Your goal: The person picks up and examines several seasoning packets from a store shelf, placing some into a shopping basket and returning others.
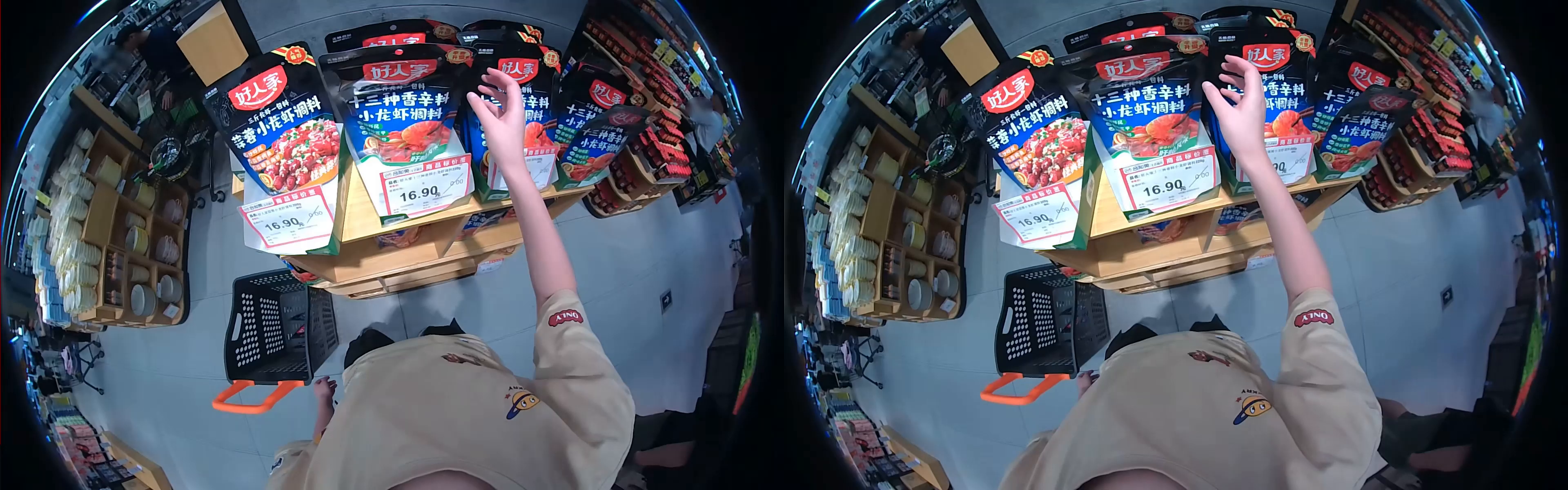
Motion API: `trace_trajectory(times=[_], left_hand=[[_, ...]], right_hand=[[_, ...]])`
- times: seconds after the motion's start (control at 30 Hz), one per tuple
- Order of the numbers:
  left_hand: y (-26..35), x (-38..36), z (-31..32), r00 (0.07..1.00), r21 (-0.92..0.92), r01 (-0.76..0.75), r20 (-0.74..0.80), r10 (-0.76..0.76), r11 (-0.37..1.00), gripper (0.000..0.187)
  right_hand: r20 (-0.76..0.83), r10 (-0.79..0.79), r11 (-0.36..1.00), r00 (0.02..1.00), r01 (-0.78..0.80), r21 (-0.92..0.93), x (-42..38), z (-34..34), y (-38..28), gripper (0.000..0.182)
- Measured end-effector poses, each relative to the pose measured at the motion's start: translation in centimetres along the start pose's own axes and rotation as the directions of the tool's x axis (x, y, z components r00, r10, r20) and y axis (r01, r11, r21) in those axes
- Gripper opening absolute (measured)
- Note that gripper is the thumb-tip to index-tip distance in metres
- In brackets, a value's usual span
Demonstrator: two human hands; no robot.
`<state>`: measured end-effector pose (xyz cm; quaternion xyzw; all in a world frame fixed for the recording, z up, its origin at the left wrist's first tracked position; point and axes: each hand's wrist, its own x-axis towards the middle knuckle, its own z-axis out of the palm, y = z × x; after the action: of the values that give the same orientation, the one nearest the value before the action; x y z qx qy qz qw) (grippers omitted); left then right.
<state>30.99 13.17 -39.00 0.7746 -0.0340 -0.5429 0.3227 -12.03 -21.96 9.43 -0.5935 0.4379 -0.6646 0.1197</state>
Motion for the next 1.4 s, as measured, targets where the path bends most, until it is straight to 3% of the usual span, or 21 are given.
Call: trace_trajectory(times=[0.1,0.2,0.3,0.33,0.37,0.43,0.47,0.57,0.83,0.9,1.03,1.07,1.1,1.17,1.23,1.3,1.33,1.4], left_hand=[[2.5,1.9,0.1,0.998,-0.057,0.014,0.057,-0.011,0.998,0.021],[4.5,2.7,0.5,0.966,-0.119,-0.182,0.162,0.2,0.976,0.02],[5.2,4.3,0.3,0.961,-0.062,-0.196,0.187,0.204,0.979,0.019],[5.2,4.4,-0.1,0.958,-0.103,-0.153,0.227,0.173,0.983,0.019],[5.0,4.3,-0.1,0.956,-0.102,-0.153,0.235,0.173,0.983,0.019],[4.4,4.5,-0.2,0.99,-0.069,-0.052,0.128,0.06,0.996,0.02],[4.0,4.6,-0.2,0.994,-0.118,-0.028,0.103,0.041,0.993,0.022],[3.7,5.0,-0.5,0.993,-0.053,-0.005,0.117,0.011,0.999,0.022],[5.0,4.9,0.0,0.977,0.051,-0.093,0.197,0.081,0.994,0.022],[5.3,4.7,0.4,0.97,0.094,-0.12,0.221,0.097,0.988,0.022],[5.0,4.3,1.1,0.971,0.024,-0.131,0.203,0.124,0.991,0.02],[4.8,4.2,1.3,0.971,0.003,-0.136,0.199,0.132,0.991,0.02],[4.9,3.7,1.4,0.971,0.003,-0.135,0.198,0.132,0.991,0.02],[5.2,2.8,1.8,0.975,0.028,-0.125,0.186,0.118,0.992,0.018],[5.4,2.9,2.0,0.965,0.07,-0.162,0.22,0.144,0.984,0.017],[5.5,3.0,2.1,0.952,0.113,-0.2,0.256,0.166,0.973,0.016],[5.5,3.3,2.4,0.939,0.035,-0.206,0.287,0.188,0.978,0.015],[5.6,3.6,2.6,0.925,-0.043,-0.21,0.316,0.213,0.977,0.014]], right_hand=[[-0.104,-0.073,0.963,0.992,0.043,-0.266,0.6,-0.7,1.0,0.043],[-0.147,-0.251,0.853,0.957,0.147,-0.501,2.1,-2.7,2.1,0.043],[-0.154,-0.352,0.7,0.923,0.15,-0.698,3.6,-4.9,3.1,0.043],[-0.028,-0.415,0.642,0.909,0.271,-0.717,4.9,-6.1,2.3,0.042],[0.043,-0.4,0.589,0.915,0.293,-0.753,5.4,-6.6,2.0,0.04],[0.235,-0.421,0.497,0.876,0.44,-0.748,6.4,-7.1,1.4,0.038],[0.295,-0.395,0.512,0.87,0.475,-0.715,6.8,-7.3,1.4,0.038],[0.387,-0.39,0.461,0.836,0.54,-0.704,7.8,-7.7,2.1,0.041],[0.447,-0.369,0.327,0.815,0.564,-0.758,9.1,-7.8,0.4,0.035],[0.51,-0.263,0.222,0.819,0.566,-0.794,9.0,-7.9,-0.3,0.028],[0.481,-0.283,0.351,0.83,0.556,-0.753,10.4,-8.6,0.7,0.024],[0.452,-0.38,0.428,0.807,0.587,-0.688,10.7,-8.6,1.1,0.024],[0.452,-0.379,0.428,0.807,0.586,-0.688,10.8,-8.6,1.0,0.024],[0.424,-0.298,0.583,0.855,0.515,-0.628,11.1,-8.8,0.6,0.025],[0.427,-0.256,0.614,0.867,0.487,-0.621,11.6,-9.2,0.6,0.024],[0.396,-0.067,0.753,0.916,0.307,-0.582,11.7,-9.7,0.4,0.023],[0.316,-0.288,0.758,0.904,0.417,-0.502,10.9,-9.1,-1.4,0.025],[0.321,-0.267,0.808,0.909,0.392,-0.439,10.7,-8.6,-3.6,0.019]])
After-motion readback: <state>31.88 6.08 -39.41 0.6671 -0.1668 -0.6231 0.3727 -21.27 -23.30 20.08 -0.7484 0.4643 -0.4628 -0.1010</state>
